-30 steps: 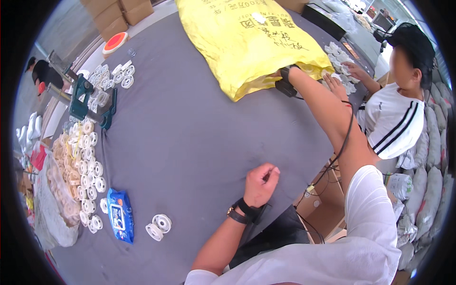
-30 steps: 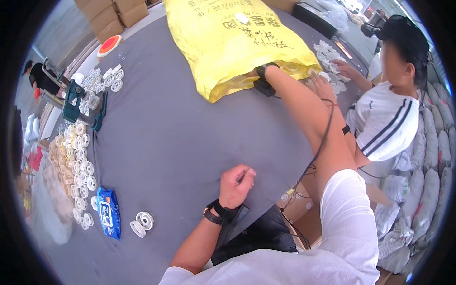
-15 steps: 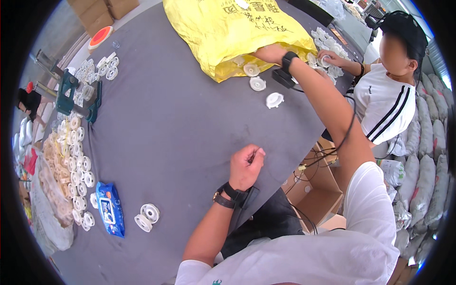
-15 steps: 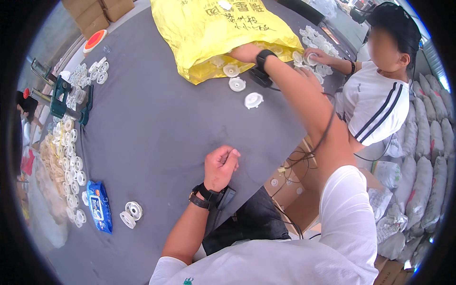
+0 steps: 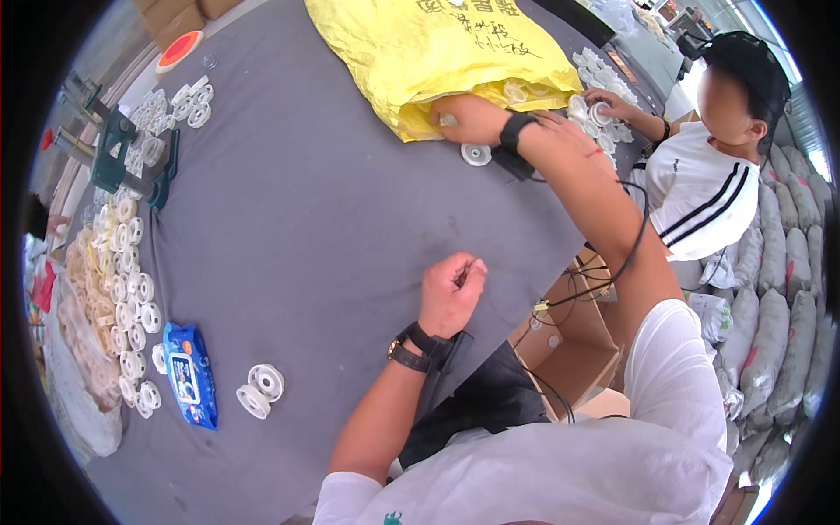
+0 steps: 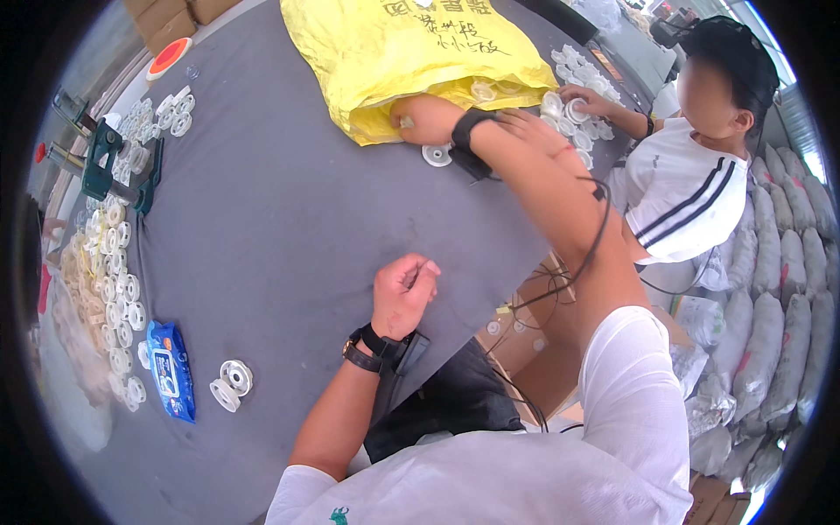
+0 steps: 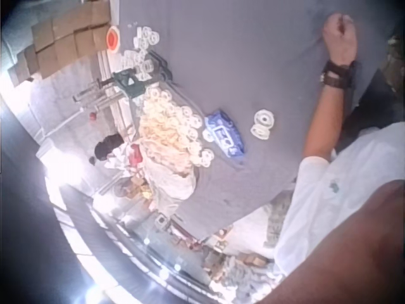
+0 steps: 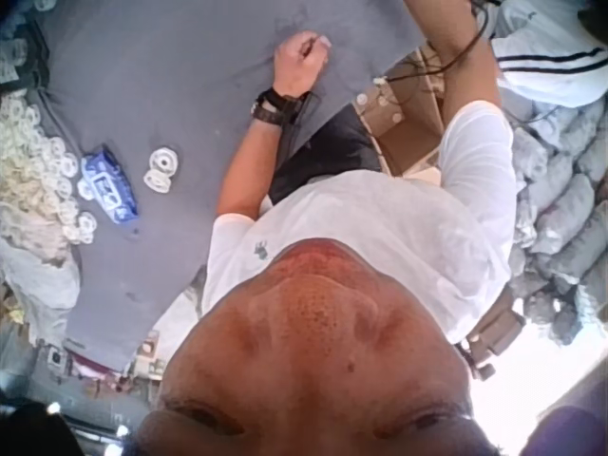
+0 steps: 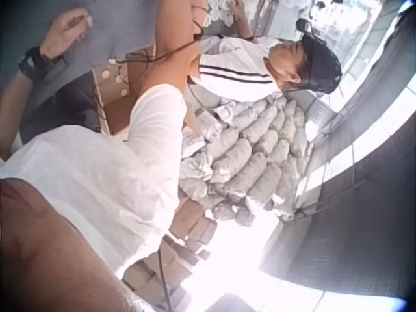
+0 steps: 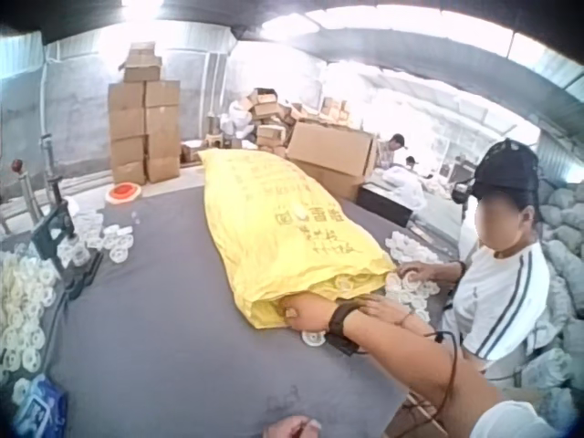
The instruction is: Assembling and inspecting small white plastic gear-like components at a production table.
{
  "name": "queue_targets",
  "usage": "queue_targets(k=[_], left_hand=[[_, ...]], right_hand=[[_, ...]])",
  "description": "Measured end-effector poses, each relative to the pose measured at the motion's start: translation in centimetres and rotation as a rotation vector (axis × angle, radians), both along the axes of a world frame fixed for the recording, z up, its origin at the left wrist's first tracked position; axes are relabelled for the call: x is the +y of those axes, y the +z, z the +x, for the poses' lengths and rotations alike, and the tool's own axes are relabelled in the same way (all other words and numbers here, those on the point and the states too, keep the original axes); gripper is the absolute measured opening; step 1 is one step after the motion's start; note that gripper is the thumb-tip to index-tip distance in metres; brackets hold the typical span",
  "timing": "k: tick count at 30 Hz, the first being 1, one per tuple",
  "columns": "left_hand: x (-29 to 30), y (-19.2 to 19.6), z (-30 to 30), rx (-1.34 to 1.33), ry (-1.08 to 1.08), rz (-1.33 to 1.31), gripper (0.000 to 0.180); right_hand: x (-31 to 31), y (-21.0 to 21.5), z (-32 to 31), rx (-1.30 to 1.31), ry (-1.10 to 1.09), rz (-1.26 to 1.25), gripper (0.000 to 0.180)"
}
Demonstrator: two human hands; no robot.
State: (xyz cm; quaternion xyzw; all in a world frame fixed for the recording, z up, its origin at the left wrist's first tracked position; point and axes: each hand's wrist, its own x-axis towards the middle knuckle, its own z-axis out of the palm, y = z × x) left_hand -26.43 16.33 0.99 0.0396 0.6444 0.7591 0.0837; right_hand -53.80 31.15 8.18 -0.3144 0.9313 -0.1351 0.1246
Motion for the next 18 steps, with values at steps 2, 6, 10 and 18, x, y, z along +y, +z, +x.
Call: queue_targets(k=[2, 6, 10, 18], left_hand=[[0.1, 0.1, 0.0, -0.011, -0.008, 0.022, 0.015], [-0.2, -0.5, 0.2, -0.025, 0.013, 0.042, 0.017], [-0.3, -0.1, 0.1, -0.055, 0.058, 0.077, 0.019], [-0.9, -0.1, -0.1, -0.051, 0.141, 0.154, 0.021]], right_hand=[[1.7, -3.1, 2.8, 0.208, 0.096, -0.235, 0.032], [1.6, -2.9, 11.9, 0.221, 0.098, -0.241, 0.039], [1.8, -1.7, 18.4, 0.106, 0.075, -0.344, 0.049], [5.2, -1.5, 20.4, -0.074, -0.478, -0.713, 0.052]])
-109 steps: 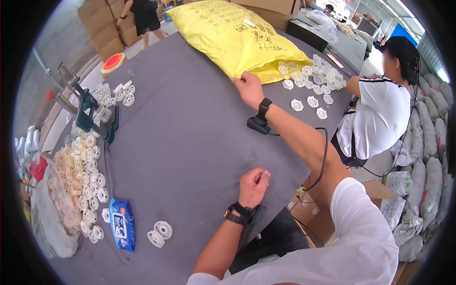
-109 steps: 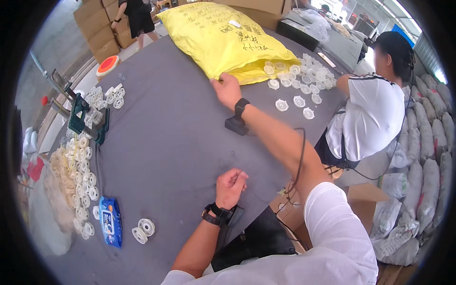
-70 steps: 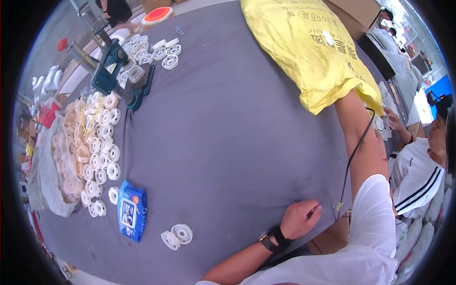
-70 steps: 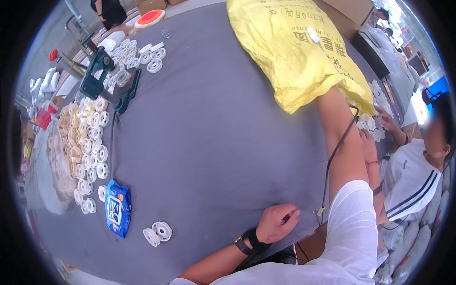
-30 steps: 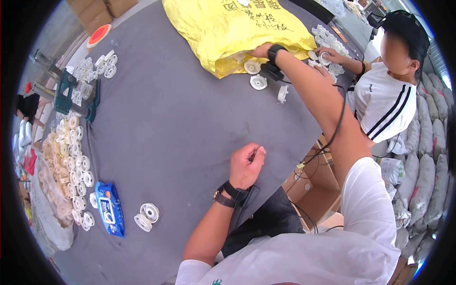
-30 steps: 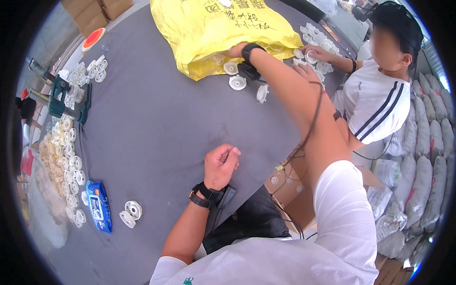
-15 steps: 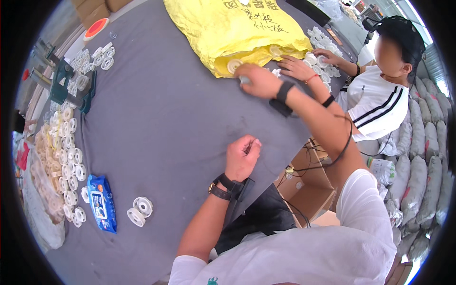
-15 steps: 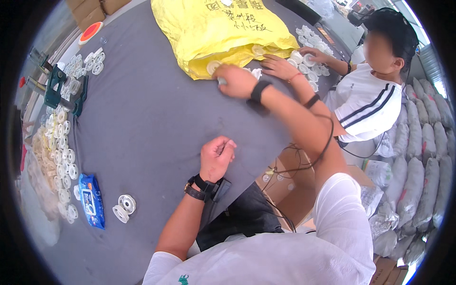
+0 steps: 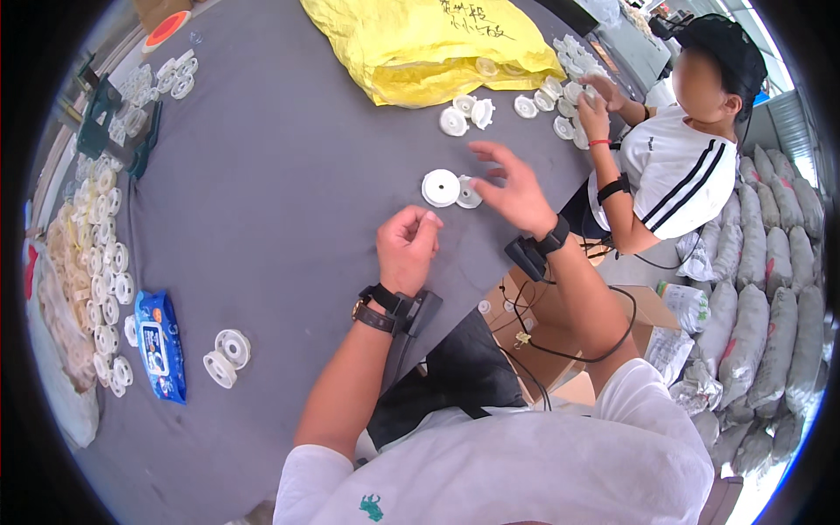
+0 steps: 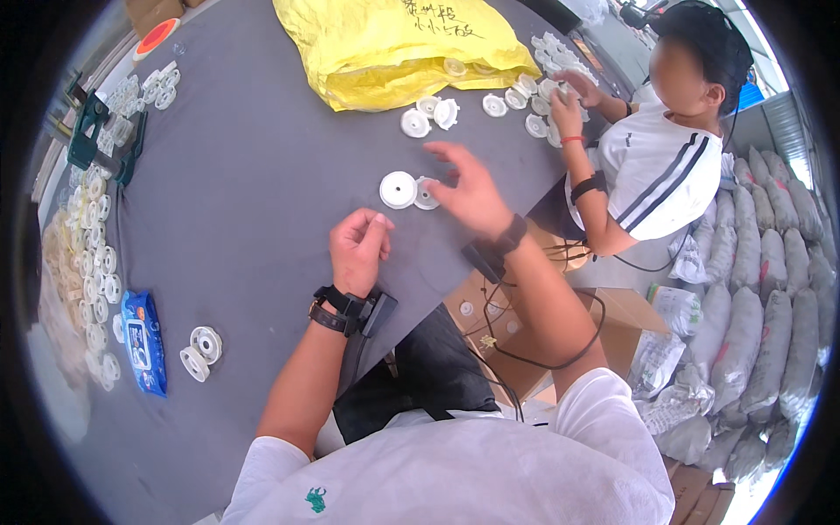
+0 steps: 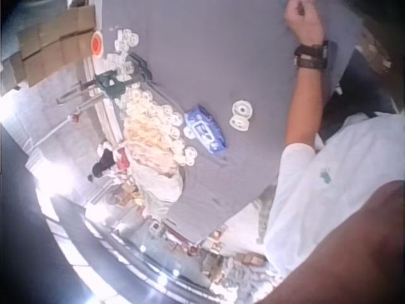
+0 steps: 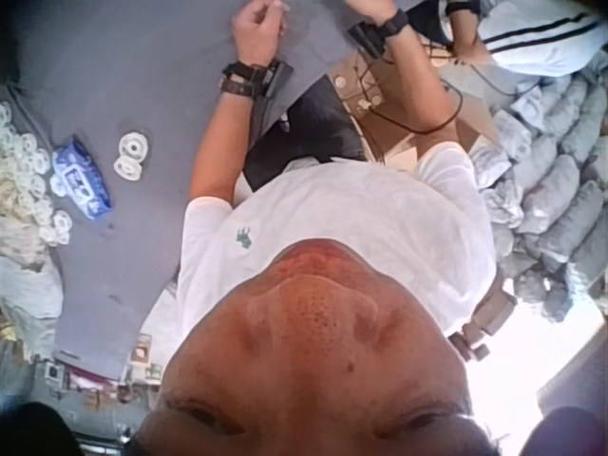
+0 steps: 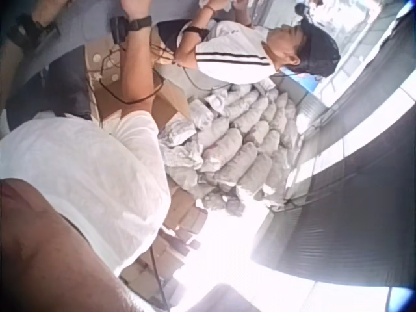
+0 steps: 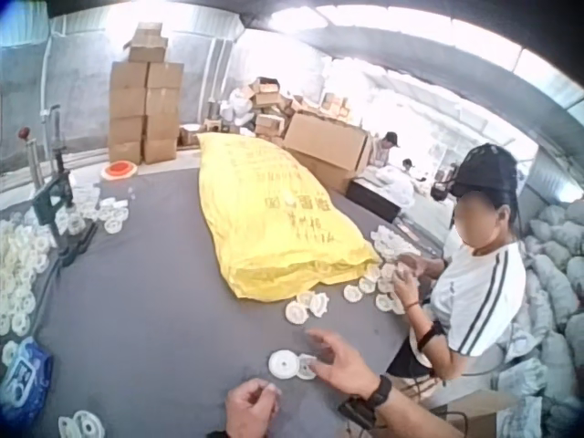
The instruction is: Assembling and inspecting small white plastic gear-like components at a production table.
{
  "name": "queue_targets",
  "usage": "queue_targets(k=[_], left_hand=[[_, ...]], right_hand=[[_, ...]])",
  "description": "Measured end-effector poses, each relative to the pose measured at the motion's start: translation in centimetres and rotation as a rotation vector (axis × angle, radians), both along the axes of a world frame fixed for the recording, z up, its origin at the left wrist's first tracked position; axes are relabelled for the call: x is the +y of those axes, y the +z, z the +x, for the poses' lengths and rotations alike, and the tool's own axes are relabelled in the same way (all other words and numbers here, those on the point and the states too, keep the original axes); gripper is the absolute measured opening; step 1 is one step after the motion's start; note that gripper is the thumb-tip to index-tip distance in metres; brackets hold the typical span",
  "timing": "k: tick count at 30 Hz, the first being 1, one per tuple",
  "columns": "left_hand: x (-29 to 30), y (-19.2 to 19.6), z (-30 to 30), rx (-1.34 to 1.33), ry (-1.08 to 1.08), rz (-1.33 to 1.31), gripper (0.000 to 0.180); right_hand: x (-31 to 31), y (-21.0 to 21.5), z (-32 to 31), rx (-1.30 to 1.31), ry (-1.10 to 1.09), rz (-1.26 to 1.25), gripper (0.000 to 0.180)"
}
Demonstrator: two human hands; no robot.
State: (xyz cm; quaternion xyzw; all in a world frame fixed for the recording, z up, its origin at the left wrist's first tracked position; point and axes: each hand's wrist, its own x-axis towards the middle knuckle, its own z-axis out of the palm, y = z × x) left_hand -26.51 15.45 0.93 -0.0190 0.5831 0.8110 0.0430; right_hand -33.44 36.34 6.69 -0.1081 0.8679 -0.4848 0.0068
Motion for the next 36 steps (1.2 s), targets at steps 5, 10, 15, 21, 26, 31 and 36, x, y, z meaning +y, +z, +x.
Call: queue_targets(k=[5, 10, 15, 21, 26, 31, 36], left_hand=[[0.0, -0.2, 0.0, 0.021, 0.017, 0.015, 0.022], [0.3, 0.1, 0.1, 0.01, -0.001, 0.01, 0.021], [-0.1, -0.1, -0.2, 0.077, 0.046, 0.088, 0.015], [0.9, 0.9, 0.4, 0.134, -0.065, 0.089, 0.025], [0.4, -0.9, -0.1, 0.141, -0.281, 0.115, 0.022], [0.1, -0.3, 0.0, 0.066, -0.33, 0.075, 0.024], [0.3, -0.8, -0.7, 0.088, -0.28, 0.102, 0.023]], right_hand=[[-2.4, -1.2, 1.5, 0.297, 0.119, 0.481, 0.06], [-2.0, -2.6, 1.8, 0.305, 0.06, 0.417, 0.062], [-2.7, 0.7, 3.6, 0.378, 0.009, 0.279, 0.062], [-1.5, 1.7, 7.6, 0.187, 0.039, 0.06, 0.067], [-1.0, -0.8, 10.2, -0.261, 0.062, -0.638, 0.072], [5.2, 0.0, 13.4, -0.212, -0.096, -0.657, 0.064], [15.6, -2.8, 21.0, -0.501, -0.18, -0.297, 0.066]])
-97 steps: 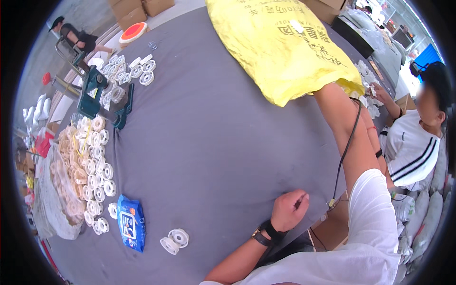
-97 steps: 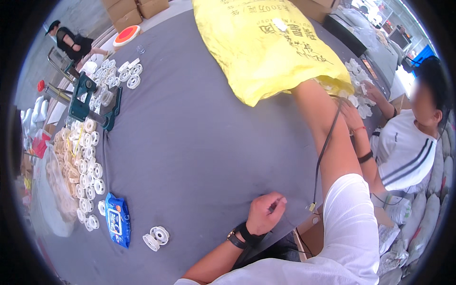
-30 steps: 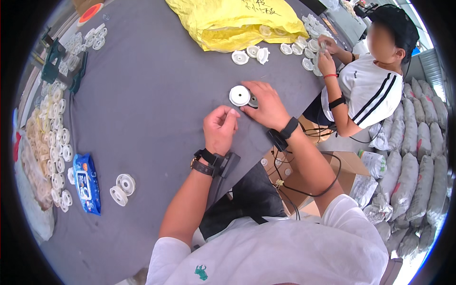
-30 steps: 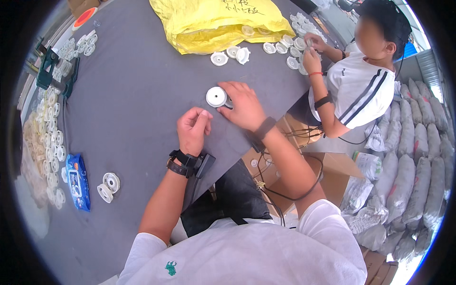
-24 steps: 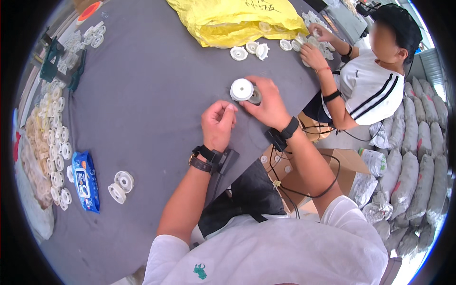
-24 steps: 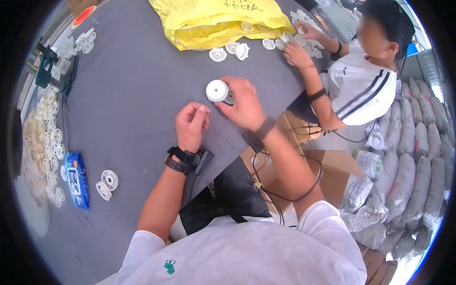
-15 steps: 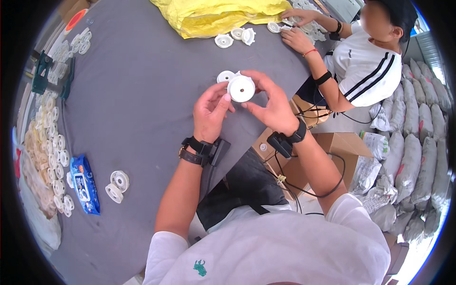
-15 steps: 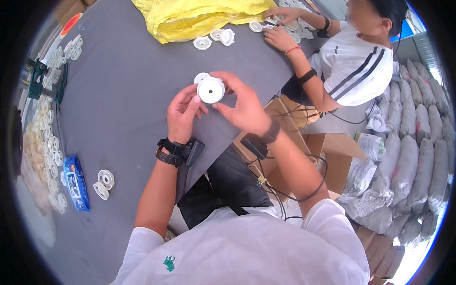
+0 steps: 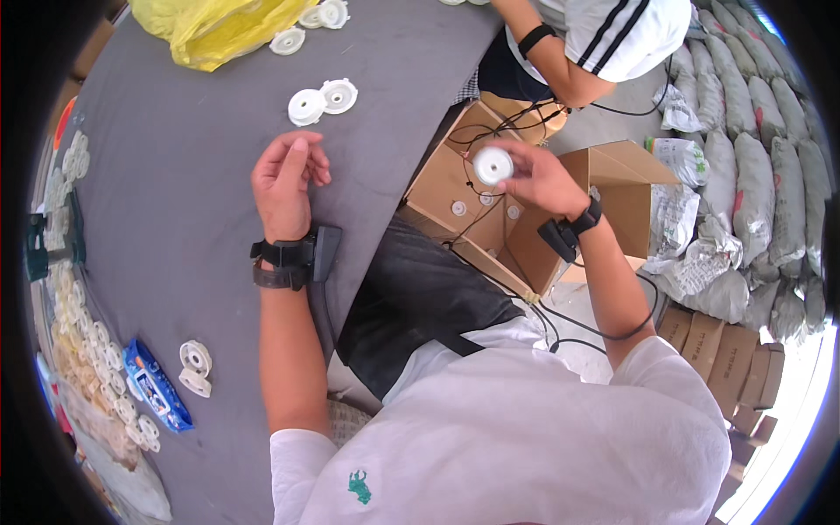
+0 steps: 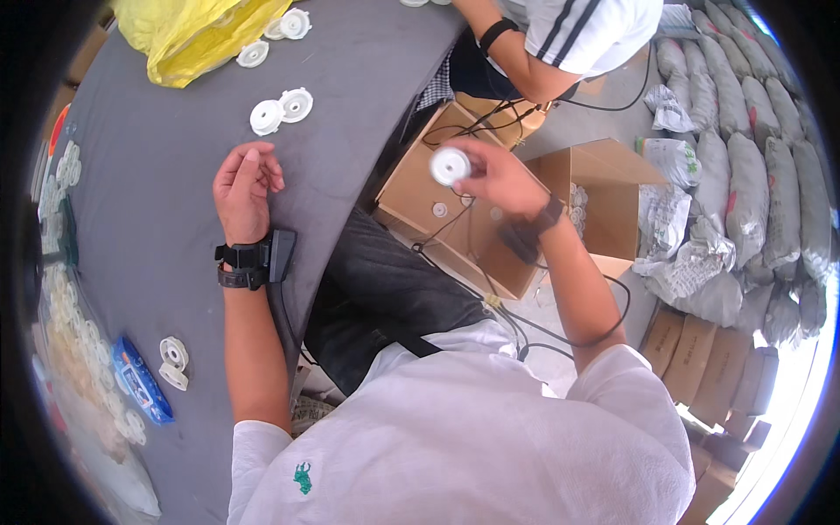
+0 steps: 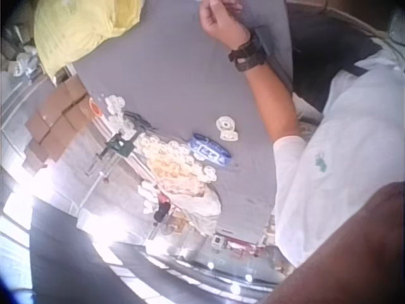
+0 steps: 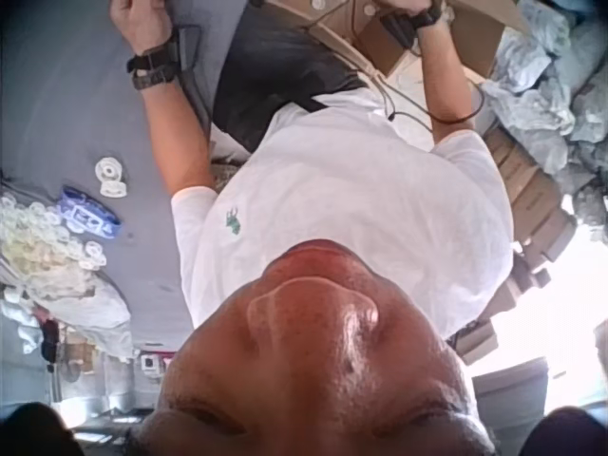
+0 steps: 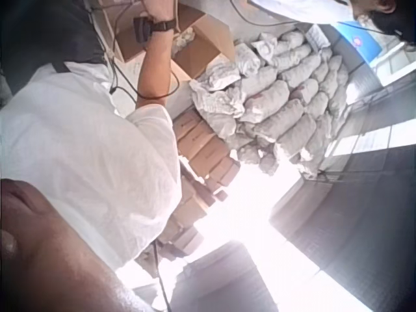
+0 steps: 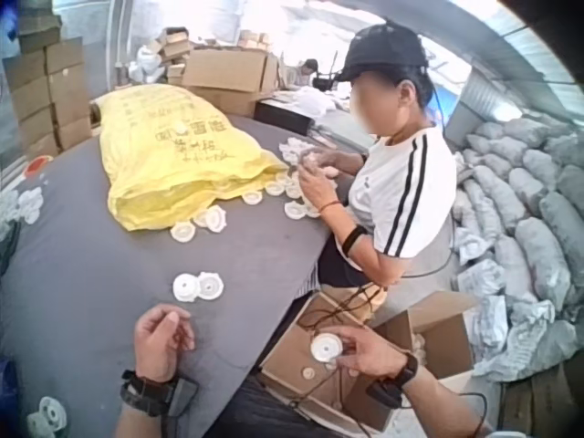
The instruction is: Assembling and inspecting small white plastic gear-like components at a production table.
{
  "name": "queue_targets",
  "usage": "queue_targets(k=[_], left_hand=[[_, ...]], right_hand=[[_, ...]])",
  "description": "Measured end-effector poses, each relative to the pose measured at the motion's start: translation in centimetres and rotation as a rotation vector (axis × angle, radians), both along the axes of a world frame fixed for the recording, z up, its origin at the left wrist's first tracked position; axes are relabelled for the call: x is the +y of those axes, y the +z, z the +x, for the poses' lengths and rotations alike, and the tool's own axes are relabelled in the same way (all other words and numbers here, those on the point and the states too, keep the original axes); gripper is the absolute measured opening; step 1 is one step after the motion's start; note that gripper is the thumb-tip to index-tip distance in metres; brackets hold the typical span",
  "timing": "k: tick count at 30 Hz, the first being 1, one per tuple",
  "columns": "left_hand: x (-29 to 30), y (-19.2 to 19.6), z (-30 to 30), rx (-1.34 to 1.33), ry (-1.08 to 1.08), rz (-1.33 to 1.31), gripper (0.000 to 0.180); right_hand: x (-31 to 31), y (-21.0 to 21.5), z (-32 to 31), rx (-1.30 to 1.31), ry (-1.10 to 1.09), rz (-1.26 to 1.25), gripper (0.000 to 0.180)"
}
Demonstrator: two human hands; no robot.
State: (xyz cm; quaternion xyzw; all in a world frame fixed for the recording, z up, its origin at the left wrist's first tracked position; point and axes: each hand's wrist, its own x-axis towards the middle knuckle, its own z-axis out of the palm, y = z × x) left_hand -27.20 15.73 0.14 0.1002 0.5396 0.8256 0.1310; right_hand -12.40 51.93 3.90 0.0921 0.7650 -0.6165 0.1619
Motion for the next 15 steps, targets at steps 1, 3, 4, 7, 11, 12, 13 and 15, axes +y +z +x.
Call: queue_targets(k=[1, 3, 4, 7, 11, 12, 13, 15], left_hand=[[0.0, -0.4, 0.1, 0.013, 0.003, -0.024, 0.023], [-0.1, -0.6, 0.3, 0.021, -0.003, -0.025, 0.023], [-0.1, -0.6, 0.2, 0.025, -0.002, -0.03, 0.023], [-0.1, -0.8, 0.4, 0.018, 0.01, -0.022, 0.023], [-0.3, -0.7, 0.3, 0.044, -0.003, -0.035, 0.023], [-0.2, -0.7, 0.3, 0.051, 0.007, -0.032, 0.023], [-0.2, -0.8, 0.3, 0.058, 0.017, -0.029, 0.023], [-0.1, -0.8, 0.1, 0.062, 0.01, -0.027, 0.023]], right_hand=[[0.6, -0.8, 1.5, -0.038, -0.054, -0.015, 0.065], [2.2, -2.6, 3.6, -0.048, -0.095, 0.002, 0.066], [2.9, -3.5, 4.4, -0.062, -0.13, 0.014, 0.067], [3.8, -3.8, 5.0, -0.045, -0.165, -0.008, 0.067], [4.3, -2.4, 4.3, 0.048, -0.23, 0.109, 0.062], [4.4, -2.4, 4.3, 0.044, -0.235, 0.107, 0.062], [4.5, -2.5, 4.3, 0.047, -0.218, 0.125, 0.063], [4.7, -2.9, 4.4, 0.033, -0.199, 0.138, 0.063]])
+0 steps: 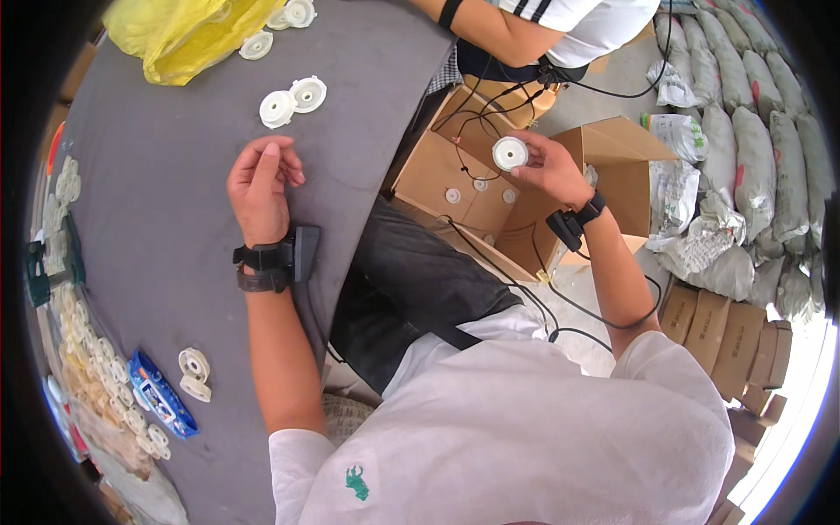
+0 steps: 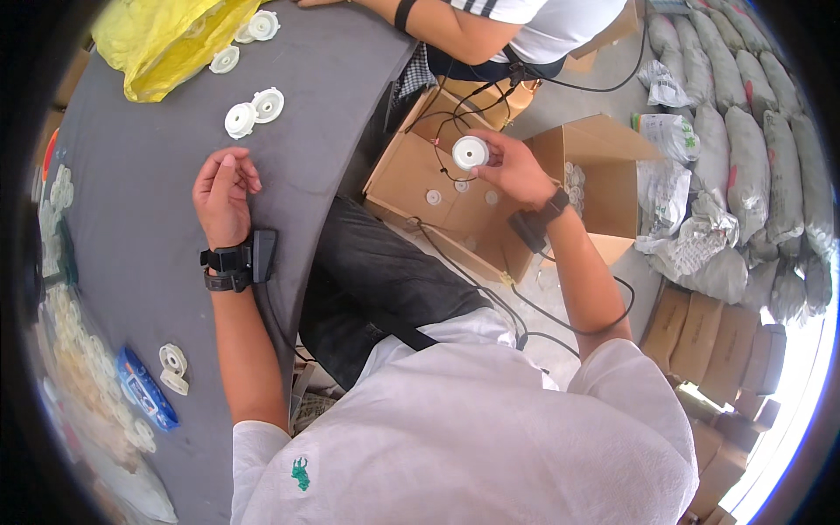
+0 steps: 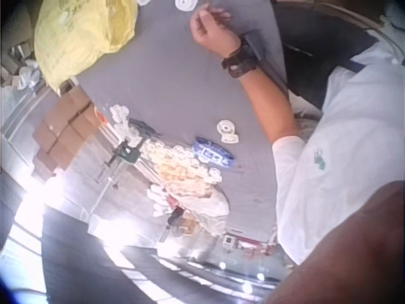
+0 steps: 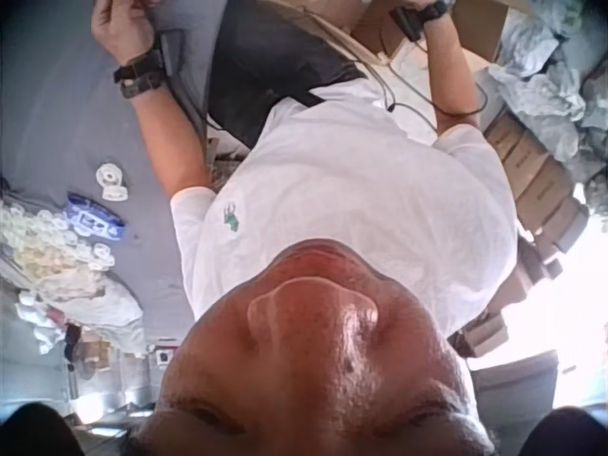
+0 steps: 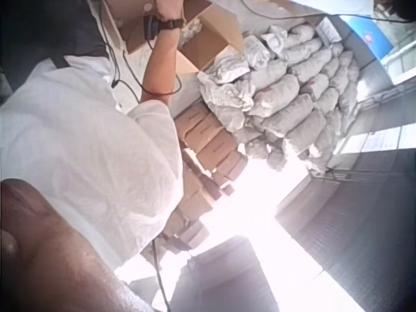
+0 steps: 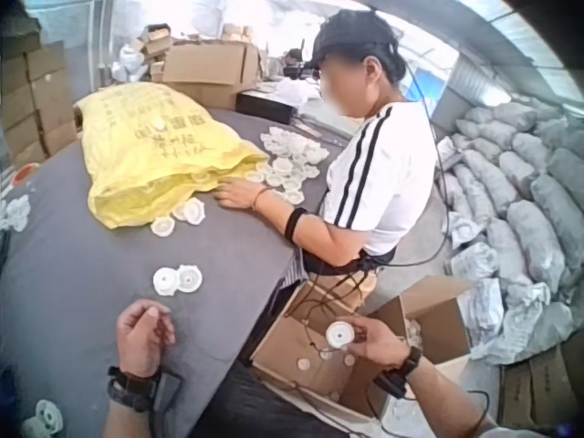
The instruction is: Assembling and inspecting small white plastic gear-like components at a production table.
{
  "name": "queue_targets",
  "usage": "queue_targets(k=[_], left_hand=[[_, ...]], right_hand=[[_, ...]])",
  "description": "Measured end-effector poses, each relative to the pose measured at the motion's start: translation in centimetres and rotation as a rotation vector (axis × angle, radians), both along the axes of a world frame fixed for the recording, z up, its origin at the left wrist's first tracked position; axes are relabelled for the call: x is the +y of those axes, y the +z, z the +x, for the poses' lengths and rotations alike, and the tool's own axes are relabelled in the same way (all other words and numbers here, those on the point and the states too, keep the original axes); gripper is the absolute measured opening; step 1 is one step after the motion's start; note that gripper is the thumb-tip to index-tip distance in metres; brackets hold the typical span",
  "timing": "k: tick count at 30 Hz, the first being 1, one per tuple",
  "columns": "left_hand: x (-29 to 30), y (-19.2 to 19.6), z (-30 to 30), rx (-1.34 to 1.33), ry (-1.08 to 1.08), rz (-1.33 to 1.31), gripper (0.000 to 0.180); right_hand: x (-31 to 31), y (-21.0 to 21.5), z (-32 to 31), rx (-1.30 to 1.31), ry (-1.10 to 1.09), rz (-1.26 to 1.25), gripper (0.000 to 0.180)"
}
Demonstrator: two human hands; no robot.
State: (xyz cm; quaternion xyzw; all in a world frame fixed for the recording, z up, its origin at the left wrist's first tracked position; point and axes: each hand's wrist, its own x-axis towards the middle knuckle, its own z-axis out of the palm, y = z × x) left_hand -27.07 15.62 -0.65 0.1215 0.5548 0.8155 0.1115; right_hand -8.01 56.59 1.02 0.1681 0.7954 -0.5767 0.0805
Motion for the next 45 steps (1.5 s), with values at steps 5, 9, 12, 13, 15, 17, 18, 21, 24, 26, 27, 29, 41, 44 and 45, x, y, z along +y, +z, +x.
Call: queue_targets(k=[5, 9, 12, 13, 15, 17, 18, 21, 24, 26, 27, 29, 41, 44, 45], left_hand=[[0.0, -0.1, -0.1, 0.009, -0.013, 0.003, 0.023], [-0.2, 0.0, 0.0, 0.016, -0.004, -0.01, 0.023], [0.0, 0.2, 0.2, 0.003, 0.003, -0.019, 0.022], [0.0, 0.3, 0.2, -0.013, 0.0, -0.02, 0.022], [-0.1, 0.2, 0.1, -0.004, -0.004, -0.016, 0.022], [0.0, 0.2, 0.1, 0.005, -0.012, -0.012, 0.021], [0.1, 0.3, 0.1, 0.007, -0.011, -0.016, 0.021], [0.2, 0.5, 0.1, 0.009, -0.001, -0.023, 0.021], [-0.2, 0.4, 0.2, -0.006, 0.03, -0.036, 0.02], [-0.2, 0.5, 0.3, -0.007, 0.072, -0.044, 0.02], [0.2, 0.5, 0.3, -0.028, 0.058, -0.04, 0.019], [0.8, 0.6, 0.4, -0.043, 0.063, -0.035, 0.019], [0.0, 1.3, 0.5, -0.076, 0.011, -0.142, 0.02], [-0.4, 1.5, 0.5, -0.075, 0.035, -0.147, 0.019], [-0.4, 1.7, 0.7, -0.09, 0.037, -0.154, 0.019]], right_hand=[[0.2, -1.1, 0.5, -0.061, -0.003, -0.018, 0.063], [0.2, -1.2, 0.7, -0.104, -0.001, 0.028, 0.064], [0.2, -1.3, 0.8, -0.092, -0.017, -0.042, 0.066], [0.1, -1.4, 0.9, -0.089, -0.015, -0.043, 0.066], [-0.4, -1.0, 0.8, -0.048, -0.024, -0.172, 0.068], [-0.9, -0.3, 0.5, -0.026, -0.012, -0.21, 0.07], [-1.2, 0.2, 0.3, -0.006, -0.002, -0.249, 0.071], [-2.1, 1.4, -0.1, 0.051, 0.024, -0.286, 0.072], [-3.4, 2.7, -1.0, 0.033, 0.044, -0.316, 0.073], [-2.9, 2.2, -0.7, 0.007, 0.07, -0.292, 0.074], [-2.3, 1.7, -0.6, -0.026, 0.083, -0.263, 0.075], [0.1, -0.6, 0.7, -0.131, 0.136, -0.029, 0.076], [-15.9, 4.6, -14.0, 0.624, 0.338, 0.601, 0.039], [-19.3, 5.9, -19.6, 0.589, 0.372, 0.609, 0.043], [-19.7, 5.9, -21.8, 0.651, 0.356, 0.622, 0.047]])
